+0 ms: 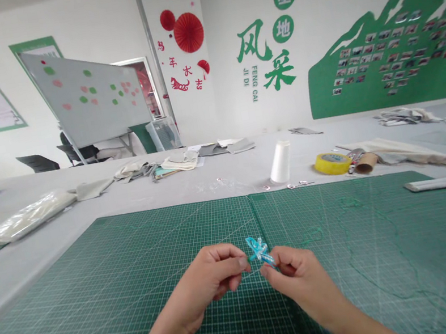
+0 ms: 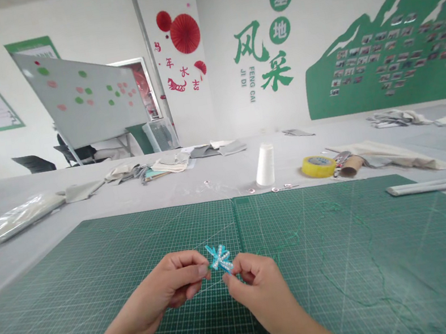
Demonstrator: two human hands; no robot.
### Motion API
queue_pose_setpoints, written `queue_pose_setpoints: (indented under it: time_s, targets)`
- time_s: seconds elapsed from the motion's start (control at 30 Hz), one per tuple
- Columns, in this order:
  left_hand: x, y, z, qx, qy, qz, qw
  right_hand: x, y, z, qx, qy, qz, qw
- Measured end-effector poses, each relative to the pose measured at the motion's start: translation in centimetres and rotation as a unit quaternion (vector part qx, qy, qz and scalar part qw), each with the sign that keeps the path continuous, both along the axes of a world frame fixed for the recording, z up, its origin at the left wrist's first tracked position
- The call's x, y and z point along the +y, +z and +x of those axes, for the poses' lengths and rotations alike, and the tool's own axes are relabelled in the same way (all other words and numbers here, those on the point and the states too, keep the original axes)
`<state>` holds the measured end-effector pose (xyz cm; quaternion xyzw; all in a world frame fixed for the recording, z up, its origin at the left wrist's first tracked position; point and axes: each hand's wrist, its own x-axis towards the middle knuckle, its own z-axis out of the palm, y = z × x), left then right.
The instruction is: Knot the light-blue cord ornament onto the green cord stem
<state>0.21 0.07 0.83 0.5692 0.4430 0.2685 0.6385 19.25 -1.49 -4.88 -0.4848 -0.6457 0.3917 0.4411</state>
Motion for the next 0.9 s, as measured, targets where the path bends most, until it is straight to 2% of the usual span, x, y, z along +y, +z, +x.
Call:
queue_pose_setpoints:
  time_s: [0.17, 0.3, 0.47, 0.63, 0.9]
  targets:
    - [-0.1, 0.0, 0.0, -0.002, -0.049, -0.014, 0.999, 0.5, 0.3, 0.5, 0.066, 0.03, -0.047, 0.996]
    - [-0.2, -0.1, 0.2, 0.007, -0.105, -0.013, 0.994, 0.8, 0.5, 0.5, 0.124, 0.08, -0.084, 0.985]
    - [-0.4, -0.5, 0.1, 0.035, -0.15, 0.016, 0.988, 1.0, 0.3, 0.8, 0.099, 0.119, -0.078, 0.985]
    - [-0.5, -0.9, -0.1, 0.076, -0.164, 0.044, 0.982, 0.9, 0.6, 1.0, 0.098, 0.145, -0.085, 0.981]
    - [-0.5, -1.1, 0.0, 0.127, -0.144, 0.08, 0.978, 0.2, 1.1, 0.7, 0.093, 0.134, -0.099, 0.982]
